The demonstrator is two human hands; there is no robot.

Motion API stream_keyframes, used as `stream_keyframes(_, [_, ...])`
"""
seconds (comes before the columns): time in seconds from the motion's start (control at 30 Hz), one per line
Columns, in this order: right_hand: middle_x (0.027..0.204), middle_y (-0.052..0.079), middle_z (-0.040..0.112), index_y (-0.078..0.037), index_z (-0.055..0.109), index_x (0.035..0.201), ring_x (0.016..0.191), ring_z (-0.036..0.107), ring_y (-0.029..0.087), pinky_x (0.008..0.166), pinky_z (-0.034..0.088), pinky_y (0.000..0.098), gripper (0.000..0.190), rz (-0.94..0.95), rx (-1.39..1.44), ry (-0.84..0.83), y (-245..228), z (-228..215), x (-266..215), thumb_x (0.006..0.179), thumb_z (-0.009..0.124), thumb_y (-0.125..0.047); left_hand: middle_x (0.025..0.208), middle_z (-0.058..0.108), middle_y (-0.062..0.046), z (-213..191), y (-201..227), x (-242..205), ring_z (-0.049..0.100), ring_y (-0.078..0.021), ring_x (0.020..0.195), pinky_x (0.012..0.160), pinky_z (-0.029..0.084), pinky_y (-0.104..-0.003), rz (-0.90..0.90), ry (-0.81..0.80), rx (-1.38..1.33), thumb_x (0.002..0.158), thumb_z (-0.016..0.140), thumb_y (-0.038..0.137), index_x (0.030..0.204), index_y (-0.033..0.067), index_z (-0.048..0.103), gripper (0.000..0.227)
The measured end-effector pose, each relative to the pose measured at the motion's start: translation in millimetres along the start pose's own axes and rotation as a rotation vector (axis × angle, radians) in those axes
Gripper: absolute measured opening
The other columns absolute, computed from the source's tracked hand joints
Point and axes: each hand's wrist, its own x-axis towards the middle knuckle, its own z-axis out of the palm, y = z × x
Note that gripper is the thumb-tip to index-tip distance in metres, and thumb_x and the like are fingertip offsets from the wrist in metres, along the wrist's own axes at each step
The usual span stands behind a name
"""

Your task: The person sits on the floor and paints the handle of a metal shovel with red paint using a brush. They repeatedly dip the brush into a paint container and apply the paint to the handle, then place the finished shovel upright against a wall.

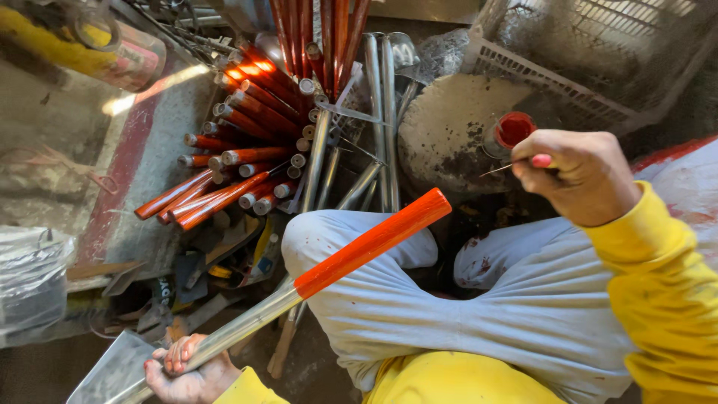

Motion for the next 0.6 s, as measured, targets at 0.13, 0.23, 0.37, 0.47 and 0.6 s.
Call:
stream_keyframes(0.13, [0.083, 0.013, 0.067, -0.011, 0.07, 0.101, 0.074, 0.066, 0.031, 0.065, 0.051, 0.0362, 0.011, -0.039, -0.405, -0.001, 39.8, -13.8, 3.8, 0.092, 0.075, -0.016, 0.064, 0.053, 0.005, -3.1, -3.5, 1.9, 0.052, -0.0074, 0.057, 0.066, 0.051, -0.024, 0.063, -0.001, 0.043, 0.104, 0.07, 0.021, 0.094, 0.0083, 0.06, 0.019])
stream_keyframes(0.23, [0.085, 0.011, 0.068, -0.012, 0.07, 0.097, 0.077, 0.067, 0.032, 0.067, 0.052, 0.0407, 0.013, -0.018, -0.585, -0.023, 86.0, -19.5, 2.8, 0.091, 0.074, -0.023, 0.065, 0.05, 0.006, 6.0, -12.9, 2.4, 0.05, -0.0085, 0.058, 0.066, 0.05, -0.026, 0.125, 0.041, 0.05, 0.103, 0.071, 0.02, 0.096, 0.0092, 0.059, 0.017])
stream_keyframes(0.37, [0.079, 0.014, 0.065, -0.009, 0.068, 0.089, 0.074, 0.066, 0.033, 0.067, 0.051, 0.0425, 0.016, -0.003, -0.667, -0.013, 158.6, -17.4, -1.0, 0.093, 0.073, -0.024, 0.062, 0.044, 0.006, 34.2, -22.4, -6.8, 0.048, -0.0091, 0.056, 0.062, 0.047, -0.028, 0.226, 0.161, 0.154, 0.095, 0.072, 0.02, 0.087, 0.0125, 0.055, 0.02])
stream_keyframes(0.47, [0.073, 0.016, 0.062, -0.008, 0.066, 0.086, 0.072, 0.065, 0.033, 0.069, 0.051, 0.0414, 0.022, 0.089, -0.66, -0.067, 215.3, -12.9, -3.5, 0.099, 0.072, -0.024, 0.06, 0.042, 0.003, 64.0, -35.3, -18.6, 0.048, -0.0104, 0.055, 0.061, 0.046, -0.028, 0.315, 0.302, 0.125, 0.094, 0.076, 0.025, 0.085, 0.0112, 0.056, 0.026])
stream_keyframes(0.6, [0.07, 0.017, 0.061, -0.006, 0.064, 0.084, 0.069, 0.064, 0.032, 0.069, 0.051, 0.0409, 0.023, 0.125, -0.609, -0.094, 268.3, -10.7, -13.9, 0.1, 0.07, -0.021, 0.078, 0.055, -0.005, 106.6, -47.5, -36.5, 0.057, -0.0182, 0.079, 0.086, 0.051, -0.035, 0.266, 0.07, 0.181, 0.088, 0.074, 0.017, 0.1, 0.0051, 0.062, 0.021])
